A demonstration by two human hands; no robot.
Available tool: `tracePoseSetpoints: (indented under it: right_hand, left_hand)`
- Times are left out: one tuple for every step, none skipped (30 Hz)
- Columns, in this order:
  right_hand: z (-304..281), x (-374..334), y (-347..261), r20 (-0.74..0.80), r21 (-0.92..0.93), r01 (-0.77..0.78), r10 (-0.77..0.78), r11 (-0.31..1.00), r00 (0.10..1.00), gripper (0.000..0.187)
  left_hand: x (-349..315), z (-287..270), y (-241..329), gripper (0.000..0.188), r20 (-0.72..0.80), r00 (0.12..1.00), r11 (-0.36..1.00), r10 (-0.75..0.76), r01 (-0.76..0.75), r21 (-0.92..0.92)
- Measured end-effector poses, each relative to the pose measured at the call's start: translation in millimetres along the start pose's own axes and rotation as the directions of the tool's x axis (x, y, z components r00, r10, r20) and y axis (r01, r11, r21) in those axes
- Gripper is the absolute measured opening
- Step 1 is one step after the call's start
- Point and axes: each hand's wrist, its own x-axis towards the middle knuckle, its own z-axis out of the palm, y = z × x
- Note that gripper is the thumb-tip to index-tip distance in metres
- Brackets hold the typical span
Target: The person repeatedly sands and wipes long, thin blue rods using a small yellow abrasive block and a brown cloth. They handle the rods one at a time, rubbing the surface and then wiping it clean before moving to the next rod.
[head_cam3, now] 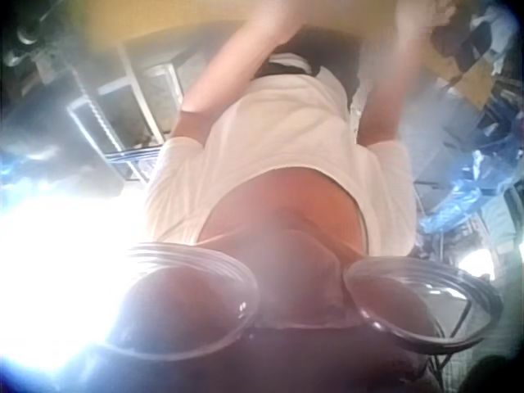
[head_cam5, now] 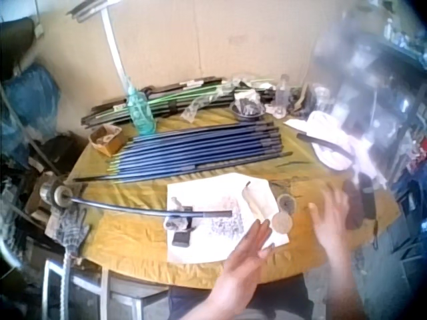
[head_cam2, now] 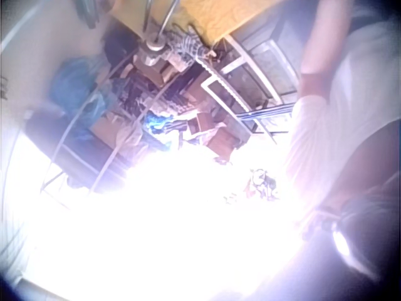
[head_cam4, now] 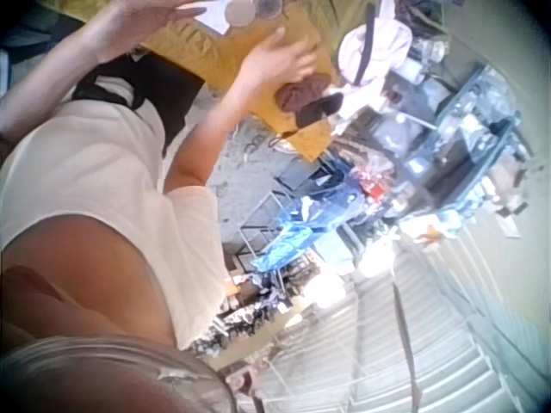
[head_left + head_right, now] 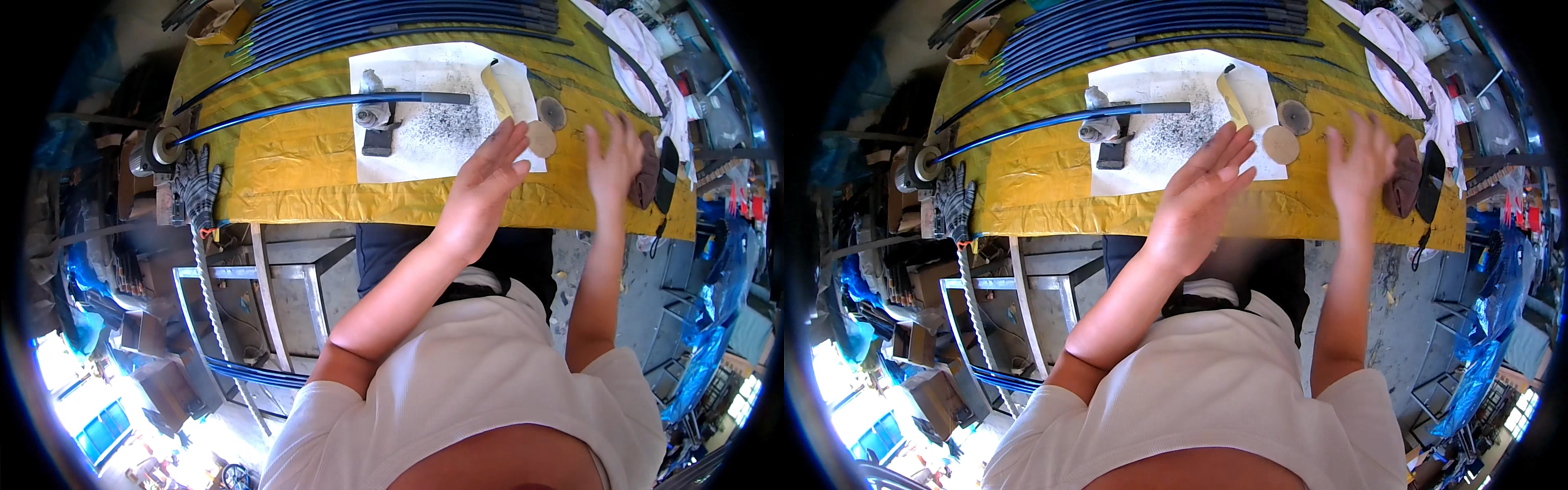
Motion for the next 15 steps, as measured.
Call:
tracePoseSetpoints:
  right_hand:
    - [-1.3,-8.5,24.5,-0.043,-0.107,-0.037,0.033,0.994,0.999,0.044]
    - [-1.1,-17.3,47.9,-0.088,-0.212,-0.078,0.061,0.974,0.994,0.047]
    - [-2.4,-25.6,65.9,-0.087,-0.311,-0.135,0.113,0.941,0.99,0.048]
    - [-4.7,-32.9,80.3,-0.091,-0.406,-0.188,0.166,0.894,0.982,0.049]
    - [-4.9,-37.7,92.7,-0.099,-0.496,-0.237,0.217,0.835,0.971,0.05]
    - [-5.1,-40.1,100.6,-0.061,-0.489,-0.275,0.282,0.828,0.958,0.051]
    - [-5.1,-42.2,107.5,-0.022,-0.483,-0.312,0.345,0.818,0.938,0.052]
    - [-4.6,-43.9,113.3,0.018,-0.478,-0.348,0.405,0.806,0.914,0.053]
    - [-3.7,-44.2,114.9,0.029,-0.472,-0.359,0.422,0.805,0.906,0.045]
    - [-3.0,-43.6,120.7,0.036,-0.481,-0.353,0.42,0.803,0.907,0.041]
    - [-2.6,-42.1,129.3,0.043,-0.489,-0.345,0.417,0.801,0.908,0.037]
    - [-4.1,-39.1,128.8,0.052,-0.495,-0.335,0.412,0.802,0.91,0.033]
    - [-7.3,-36.5,128.4,0.008,-0.494,-0.332,0.386,0.804,0.923,0.029]
    - [-13.2,-33.0,128.7,-0.035,-0.492,-0.328,0.358,0.806,0.933,0.026]
    - [-17.0,-30.8,127.7,-0.08,-0.493,-0.326,0.331,0.807,0.94,0.022]
  left_hand:
    - [0.5,1.5,3.0,0.066,0.058,0.998,0.999,0.018,-0.015,-0.051]
    - [1.0,3.0,4.4,0.067,0.114,0.993,0.994,0.038,-0.026,-0.103]
    - [1.9,4.1,3.8,0.067,0.133,0.99,0.995,0.05,-0.038,-0.091]
    - [2.5,5.4,3.4,0.067,0.152,0.986,0.996,0.062,-0.051,-0.079]
    - [3.1,6.8,2.9,0.067,0.171,0.983,0.996,0.074,-0.064,-0.067]
    - [3.4,7.6,1.1,0.067,0.183,0.981,0.996,0.071,-0.06,-0.063]
    - [3.9,8.0,-2.0,0.066,0.194,0.979,0.997,0.067,-0.057,-0.058]
    - [4.4,9.3,-4.6,0.066,0.205,0.977,0.997,0.064,-0.054,-0.054]
    - [4.2,11.2,-6.8,0.065,0.209,0.977,0.998,0.051,-0.043,-0.042]
    - [3.5,13.5,-9.4,0.063,0.212,0.976,0.999,0.039,-0.033,-0.029]
    - [3.3,15.6,-11.5,0.062,0.215,0.976,1.0,0.027,-0.024,-0.017]
    - [3.3,16.7,-12.8,0.061,0.214,0.977,1.0,0.011,-0.012,0.004]
    - [3.2,17.8,-13.6,0.06,0.211,0.977,1.0,-0.005,0.0,0.025]
    - [3.2,18.6,-14.8,0.059,0.208,0.978,0.999,-0.021,0.011,0.047]
    - [3.6,19.1,-16.9,0.058,0.2,0.979,0.998,-0.031,0.021,0.051]
